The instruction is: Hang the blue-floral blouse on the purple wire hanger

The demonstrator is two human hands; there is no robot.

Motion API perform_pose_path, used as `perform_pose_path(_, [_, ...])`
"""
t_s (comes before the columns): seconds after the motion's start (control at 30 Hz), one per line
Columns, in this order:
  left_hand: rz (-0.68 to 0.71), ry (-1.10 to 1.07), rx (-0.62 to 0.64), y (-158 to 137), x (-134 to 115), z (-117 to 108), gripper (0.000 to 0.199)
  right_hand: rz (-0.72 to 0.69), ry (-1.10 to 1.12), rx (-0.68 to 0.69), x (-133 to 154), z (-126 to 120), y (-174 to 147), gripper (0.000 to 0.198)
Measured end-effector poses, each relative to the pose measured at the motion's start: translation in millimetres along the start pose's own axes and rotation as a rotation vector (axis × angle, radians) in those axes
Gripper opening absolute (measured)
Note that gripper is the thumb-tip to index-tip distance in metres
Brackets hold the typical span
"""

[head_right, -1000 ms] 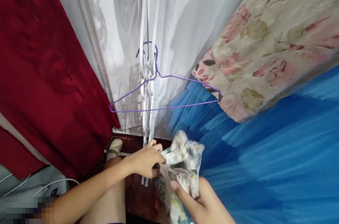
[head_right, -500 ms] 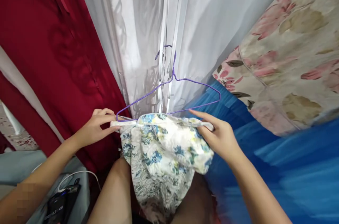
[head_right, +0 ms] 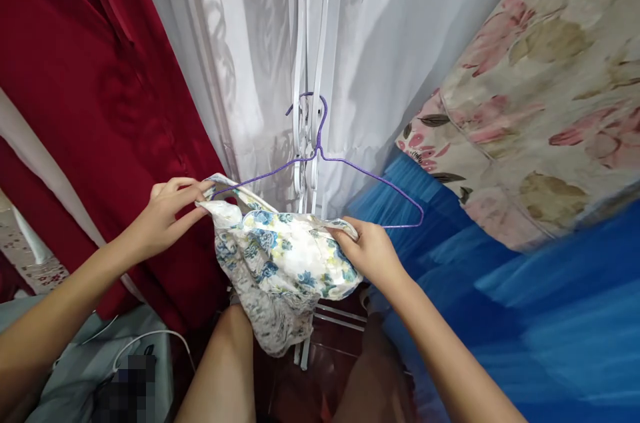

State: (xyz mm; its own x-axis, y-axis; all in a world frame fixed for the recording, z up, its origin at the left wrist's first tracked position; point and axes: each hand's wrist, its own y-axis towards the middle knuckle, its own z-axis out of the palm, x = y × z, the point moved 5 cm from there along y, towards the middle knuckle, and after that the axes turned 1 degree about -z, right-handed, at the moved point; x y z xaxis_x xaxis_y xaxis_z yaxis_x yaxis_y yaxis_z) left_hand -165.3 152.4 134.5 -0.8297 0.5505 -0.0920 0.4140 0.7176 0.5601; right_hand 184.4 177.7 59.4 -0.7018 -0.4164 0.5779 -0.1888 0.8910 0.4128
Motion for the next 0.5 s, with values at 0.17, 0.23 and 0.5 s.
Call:
perform_pose_path(0.17, [0.003, -0.401, -0.118, 43, -38, 10, 0.012, -0.014, 0.111, 0.028, 10, 5, -18, 0.022])
perform_pose_path(0.23, [-0.063, -0.427, -0.221, 52, -40, 17, 0.013, -0.033, 0.142, -0.066, 4, -4, -29, 0.023])
perform_pose_path(0.5, [-0.078, -0.312, -0.388, 52, -37, 21, 0.013, 0.099, -0.083, -0.557, -35, -91, -20, 0.050])
